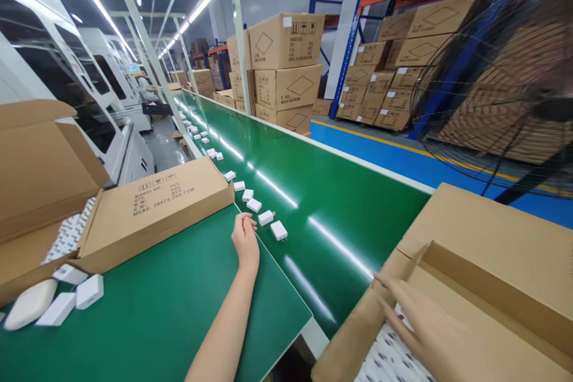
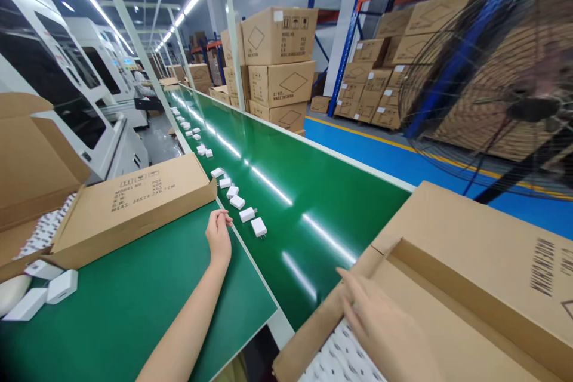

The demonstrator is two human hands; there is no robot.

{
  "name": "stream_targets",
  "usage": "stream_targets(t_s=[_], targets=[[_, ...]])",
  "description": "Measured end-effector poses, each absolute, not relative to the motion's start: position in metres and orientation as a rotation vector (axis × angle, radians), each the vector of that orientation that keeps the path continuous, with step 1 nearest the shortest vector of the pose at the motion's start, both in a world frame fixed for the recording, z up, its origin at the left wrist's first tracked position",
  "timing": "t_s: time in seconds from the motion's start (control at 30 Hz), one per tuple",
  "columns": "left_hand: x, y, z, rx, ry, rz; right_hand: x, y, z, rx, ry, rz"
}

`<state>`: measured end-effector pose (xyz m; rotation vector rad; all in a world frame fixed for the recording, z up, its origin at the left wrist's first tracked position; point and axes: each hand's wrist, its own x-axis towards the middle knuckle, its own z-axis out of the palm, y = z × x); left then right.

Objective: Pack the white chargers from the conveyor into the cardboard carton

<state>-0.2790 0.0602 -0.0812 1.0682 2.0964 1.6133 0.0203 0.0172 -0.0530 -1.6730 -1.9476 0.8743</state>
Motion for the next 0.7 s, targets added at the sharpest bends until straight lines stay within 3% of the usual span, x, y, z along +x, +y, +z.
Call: stream_targets(t_s=[0.17, 0.3, 0.57, 0.7], targets=[[-0.279, 0.063, -0.086, 1.237, 2.158, 1.311, -0.109, 0.062, -0.057, -1.664, -2.437, 0.457], [-0.277, 0.063, -0.087, 1.352, 2.257, 1.099, -0.161, 0.092, -0.075, -1.739, -2.54, 0.298], [-0.259, 0.095, -0.074, 1.872, 2.348, 0.341, -0.141, 0.11, -0.079, -1.753, -2.737, 0.339], [-0.242, 0.116, -0.071, 1.887, 2.275, 0.138, -0.122, 0.112, -0.066, -1.723, -2.767, 0.37]])
